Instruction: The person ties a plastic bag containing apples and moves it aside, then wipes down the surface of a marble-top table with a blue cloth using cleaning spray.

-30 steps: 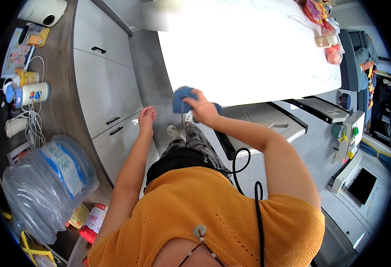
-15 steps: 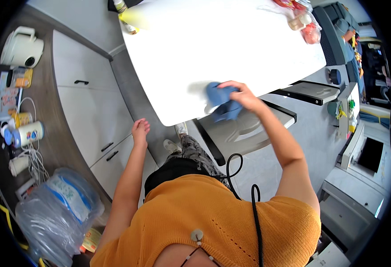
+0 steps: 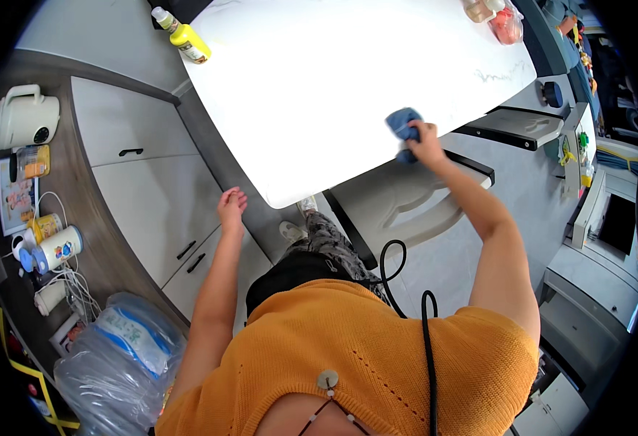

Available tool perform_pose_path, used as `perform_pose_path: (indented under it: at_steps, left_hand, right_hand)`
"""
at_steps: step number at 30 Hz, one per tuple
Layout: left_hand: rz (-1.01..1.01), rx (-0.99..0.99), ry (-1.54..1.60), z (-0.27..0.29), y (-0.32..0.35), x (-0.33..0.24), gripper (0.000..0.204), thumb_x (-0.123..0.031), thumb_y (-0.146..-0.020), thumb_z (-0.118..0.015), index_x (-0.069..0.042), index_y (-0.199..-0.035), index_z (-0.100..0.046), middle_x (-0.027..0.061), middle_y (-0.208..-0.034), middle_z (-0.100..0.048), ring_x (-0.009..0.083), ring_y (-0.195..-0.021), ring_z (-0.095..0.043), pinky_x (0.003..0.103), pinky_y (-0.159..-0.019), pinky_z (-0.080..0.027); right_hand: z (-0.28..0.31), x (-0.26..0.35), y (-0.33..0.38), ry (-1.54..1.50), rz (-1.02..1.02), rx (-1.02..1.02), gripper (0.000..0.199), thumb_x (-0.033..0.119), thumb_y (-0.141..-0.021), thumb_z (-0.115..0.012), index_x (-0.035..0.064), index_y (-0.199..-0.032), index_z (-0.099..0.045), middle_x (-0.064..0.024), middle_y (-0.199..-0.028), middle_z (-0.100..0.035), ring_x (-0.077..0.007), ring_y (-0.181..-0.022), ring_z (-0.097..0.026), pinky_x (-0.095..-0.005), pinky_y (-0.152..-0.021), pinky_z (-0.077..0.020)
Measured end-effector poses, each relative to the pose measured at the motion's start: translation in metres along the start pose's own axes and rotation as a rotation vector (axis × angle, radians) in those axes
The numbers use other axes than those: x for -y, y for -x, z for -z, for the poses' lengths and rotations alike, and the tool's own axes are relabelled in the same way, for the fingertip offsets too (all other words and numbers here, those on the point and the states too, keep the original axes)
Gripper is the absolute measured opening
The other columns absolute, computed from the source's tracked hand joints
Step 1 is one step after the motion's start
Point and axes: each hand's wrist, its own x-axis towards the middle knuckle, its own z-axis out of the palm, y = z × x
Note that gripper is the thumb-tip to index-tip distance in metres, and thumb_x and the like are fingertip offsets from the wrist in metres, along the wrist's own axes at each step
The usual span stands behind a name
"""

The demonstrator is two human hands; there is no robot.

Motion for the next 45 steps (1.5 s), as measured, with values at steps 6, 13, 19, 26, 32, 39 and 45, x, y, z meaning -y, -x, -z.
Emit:
perform_pose_path:
  at_steps: [6,13,19,26,32,39,45]
  left_hand:
    - [0.032,-0.011,0.005,-0.001,0.002,0.007,0.019,-0.020,-0.090,-0.048,-0.008,-0.101,-0.057,0.0050,-0.092,-0.059,0.0125,-0.078,-0.056,0.025,-0.069,-0.046]
    - [-0.049,-0.044,0.023,0.000,-0.002,0.003,0.018,-0.019,-0.090,-0.048,-0.008,-0.100,-0.057,0.0042,-0.088,-0.059,0.0117,-0.076,-0.056,0.023,-0.067,-0.046]
    - [-0.050,-0.051,0.043,0.007,-0.005,-0.006,0.017,-0.017,-0.090,-0.047,-0.007,-0.098,-0.058,0.0037,-0.086,-0.059,0.0111,-0.073,-0.055,0.023,-0.065,-0.046]
    - [-0.048,-0.061,0.015,-0.015,-0.004,-0.013,0.017,-0.017,-0.090,-0.046,-0.007,-0.098,-0.058,0.0043,-0.086,-0.059,0.0112,-0.075,-0.056,0.024,-0.066,-0.046]
    - [-0.027,-0.064,0.008,-0.020,-0.011,-0.016,0.017,-0.017,-0.091,-0.046,-0.007,-0.099,-0.058,0.0043,-0.088,-0.059,0.0114,-0.076,-0.056,0.024,-0.068,-0.046]
    - [-0.049,-0.085,-0.030,-0.010,-0.013,-0.023,0.019,-0.018,-0.091,-0.046,-0.006,-0.100,-0.057,0.0064,-0.091,-0.059,0.0138,-0.081,-0.056,0.026,-0.070,-0.047]
    - [-0.049,-0.083,-0.030,-0.015,-0.016,-0.027,0.019,-0.019,-0.090,-0.047,-0.007,-0.101,-0.057,0.0064,-0.090,-0.060,0.0136,-0.080,-0.057,0.026,-0.070,-0.047]
  right_hand:
    - [-0.054,0.160,0.037,-0.123,-0.041,0.355,0.037,0.006,-0.069,-0.057,0.0199,-0.102,-0.052,-0.0172,-0.114,-0.040,-0.0378,-0.090,-0.055,-0.0419,-0.079,-0.0473]
    - [-0.130,0.264,0.066,-0.346,0.396,0.466,0.038,0.001,-0.064,-0.062,0.0156,-0.099,-0.056,-0.0177,-0.111,-0.041,-0.0352,-0.092,-0.054,-0.0383,-0.077,-0.0479]
    - [-0.133,0.252,0.028,-0.598,0.317,0.678,0.034,0.008,-0.062,-0.063,0.0166,-0.095,-0.062,-0.0159,-0.099,-0.047,-0.0324,-0.092,-0.050,-0.0350,-0.082,-0.0438]
    - [0.010,0.122,-0.033,-0.766,-0.105,0.622,0.036,0.009,-0.066,-0.052,0.0128,-0.101,-0.060,-0.0062,-0.095,-0.056,-0.0153,-0.083,-0.053,-0.0262,-0.073,-0.0452]
    - [0.099,-0.024,-0.044,-0.848,-0.669,-0.150,0.050,0.023,-0.074,-0.059,0.0120,-0.122,-0.049,-0.0089,-0.105,-0.051,-0.0175,-0.091,-0.050,-0.0289,-0.072,-0.0442]
    - [0.022,-0.043,-0.108,0.139,-0.537,-0.396,0.061,0.030,-0.076,-0.051,0.0075,-0.130,-0.037,-0.0316,-0.137,-0.015,-0.0449,-0.121,-0.030,-0.0440,-0.098,-0.0321]
    - [-0.054,0.122,-0.124,0.201,-0.070,-0.339,0.050,0.023,-0.071,-0.052,0.0166,-0.121,-0.049,-0.0143,-0.136,-0.033,-0.0322,-0.109,-0.047,-0.0405,-0.083,-0.0457]
